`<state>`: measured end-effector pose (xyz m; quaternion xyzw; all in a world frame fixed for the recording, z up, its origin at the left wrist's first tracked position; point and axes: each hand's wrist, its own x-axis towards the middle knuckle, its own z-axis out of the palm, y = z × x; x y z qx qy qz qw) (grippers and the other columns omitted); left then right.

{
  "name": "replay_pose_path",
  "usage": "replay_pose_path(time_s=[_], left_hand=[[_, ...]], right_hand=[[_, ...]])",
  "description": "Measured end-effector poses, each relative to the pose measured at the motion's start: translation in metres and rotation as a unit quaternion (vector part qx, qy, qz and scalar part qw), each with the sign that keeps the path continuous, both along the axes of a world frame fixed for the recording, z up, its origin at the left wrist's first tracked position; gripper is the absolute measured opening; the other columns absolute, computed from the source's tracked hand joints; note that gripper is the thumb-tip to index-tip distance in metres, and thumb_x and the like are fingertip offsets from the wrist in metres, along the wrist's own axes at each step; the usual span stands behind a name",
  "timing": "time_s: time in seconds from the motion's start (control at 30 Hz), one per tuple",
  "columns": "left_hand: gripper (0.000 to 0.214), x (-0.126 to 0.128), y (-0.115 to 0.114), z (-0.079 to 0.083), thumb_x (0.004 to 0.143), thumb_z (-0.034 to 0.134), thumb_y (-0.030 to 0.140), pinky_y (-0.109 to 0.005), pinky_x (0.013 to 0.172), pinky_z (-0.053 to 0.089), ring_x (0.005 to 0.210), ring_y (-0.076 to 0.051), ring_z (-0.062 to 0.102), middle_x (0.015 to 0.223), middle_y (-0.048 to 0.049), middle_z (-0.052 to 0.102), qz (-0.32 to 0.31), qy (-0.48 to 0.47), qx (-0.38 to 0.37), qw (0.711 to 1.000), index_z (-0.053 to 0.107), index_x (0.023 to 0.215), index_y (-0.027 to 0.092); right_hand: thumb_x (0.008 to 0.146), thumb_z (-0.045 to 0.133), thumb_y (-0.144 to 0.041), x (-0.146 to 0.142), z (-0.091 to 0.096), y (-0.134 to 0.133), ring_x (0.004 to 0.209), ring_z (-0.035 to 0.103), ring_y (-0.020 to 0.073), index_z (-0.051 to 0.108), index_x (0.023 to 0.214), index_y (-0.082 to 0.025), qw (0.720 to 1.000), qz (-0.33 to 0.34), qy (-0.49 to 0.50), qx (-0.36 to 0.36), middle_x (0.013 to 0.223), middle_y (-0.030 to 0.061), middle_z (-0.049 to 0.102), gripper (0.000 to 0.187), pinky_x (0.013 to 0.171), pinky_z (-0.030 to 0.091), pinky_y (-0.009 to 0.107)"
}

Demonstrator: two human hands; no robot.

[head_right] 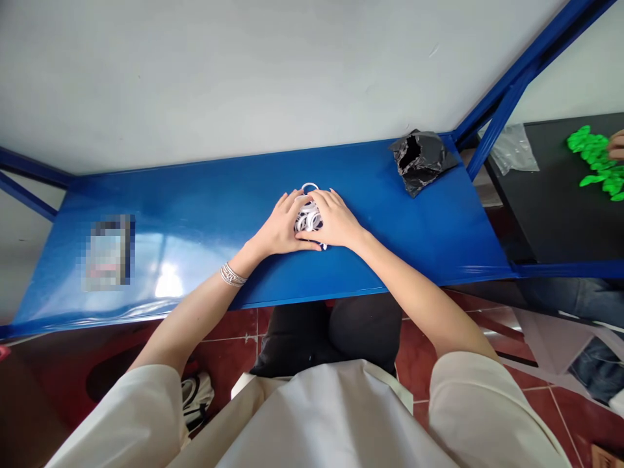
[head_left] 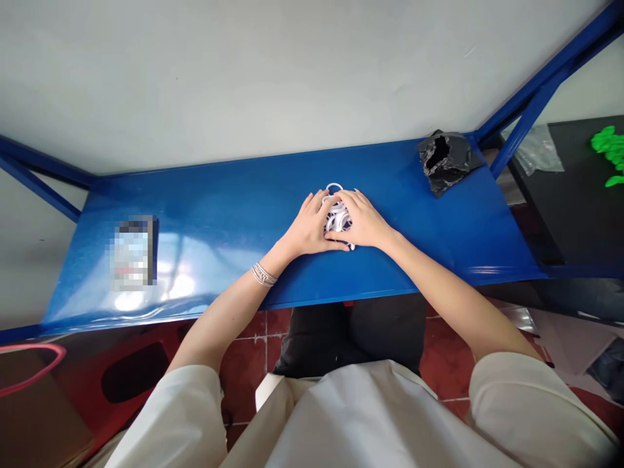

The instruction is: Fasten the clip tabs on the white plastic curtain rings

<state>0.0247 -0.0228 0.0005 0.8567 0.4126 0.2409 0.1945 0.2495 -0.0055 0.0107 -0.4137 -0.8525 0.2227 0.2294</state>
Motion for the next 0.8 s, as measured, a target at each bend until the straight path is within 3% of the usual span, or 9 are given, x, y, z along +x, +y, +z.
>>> replay_pose_path(time_s=[0.13,0.27,0.37,0.57,0.63,0.7,0.8], left_hand=[[0.133,0.025,-0.025,-0.002,0.075,0.073,0.103,-0.081,0.139,0.033,0.168,-0.054,0.045,0.173,-0.0346,0.051,-0.054,-0.017,0.004,0.998,0.044,0.17,0.014],[0.125,0.043,-0.047,-0.002,0.081,0.073,0.098,-0.082,0.136,0.037,0.165,-0.054,0.049,0.167,-0.032,0.055,-0.089,-0.054,0.003,0.995,0.043,0.17,0.017],[0.123,0.046,-0.052,-0.001,0.08,0.076,0.096,-0.082,0.135,0.039,0.162,-0.053,0.052,0.164,-0.031,0.057,-0.1,-0.077,0.002,0.992,0.044,0.17,0.018],[0.129,0.034,-0.044,0.002,0.073,0.075,0.102,-0.085,0.136,0.034,0.162,-0.056,0.051,0.163,-0.0301,0.057,-0.09,-0.083,-0.011,0.992,0.05,0.168,0.018],[0.108,0.03,-0.041,0.005,0.089,0.069,0.094,-0.082,0.136,0.038,0.16,-0.051,0.054,0.161,-0.028,0.059,-0.081,-0.084,-0.018,0.993,0.055,0.164,0.018],[0.073,0.029,-0.039,0.009,0.107,0.059,0.075,-0.074,0.134,0.047,0.155,-0.044,0.059,0.157,-0.0251,0.062,-0.067,-0.091,-0.025,0.993,0.064,0.154,0.019],[0.04,0.03,-0.039,0.013,0.116,0.054,0.05,-0.064,0.126,0.057,0.146,-0.037,0.066,0.147,-0.0217,0.066,-0.053,-0.111,-0.016,0.992,0.072,0.134,0.019]], right_hand=[[0.08,0.096,-0.063,0.029,0.003,-0.043,0.155,0.059,0.0504,0.053,0.162,-0.015,0.999,-0.03,-0.019,0.021,0.159,0.0264,0.064,0.104,0.139,0.033,0.079],[0.078,0.098,-0.066,0.052,0.002,-0.073,0.151,0.062,0.0516,0.052,0.162,-0.018,0.998,-0.048,-0.024,0.028,0.152,0.0248,0.065,0.106,0.136,0.036,0.082],[0.074,0.1,-0.069,0.059,0.0,-0.079,0.152,0.061,0.0519,0.051,0.164,-0.022,0.998,-0.05,-0.01,0.025,0.156,0.0245,0.064,0.112,0.135,0.038,0.081],[0.066,0.105,-0.071,0.057,0.002,-0.065,0.154,0.058,0.0524,0.055,0.164,-0.025,0.999,-0.049,0.006,0.012,0.161,0.0225,0.063,0.119,0.132,0.043,0.077],[0.066,0.104,-0.073,0.056,0.005,-0.063,0.153,0.058,0.0523,0.058,0.162,-0.026,0.999,-0.041,0.005,0.012,0.16,0.0217,0.063,0.117,0.133,0.043,0.076],[0.066,0.104,-0.073,0.058,0.008,-0.062,0.154,0.058,0.0525,0.059,0.163,-0.027,0.999,-0.041,0.0,0.008,0.161,0.0209,0.063,0.116,0.133,0.042,0.075],[0.067,0.106,-0.067,0.062,0.01,-0.065,0.155,0.057,0.0519,0.058,0.164,-0.026,0.999,-0.049,0.001,0.006,0.162,0.0207,0.062,0.116,0.132,0.045,0.073]])
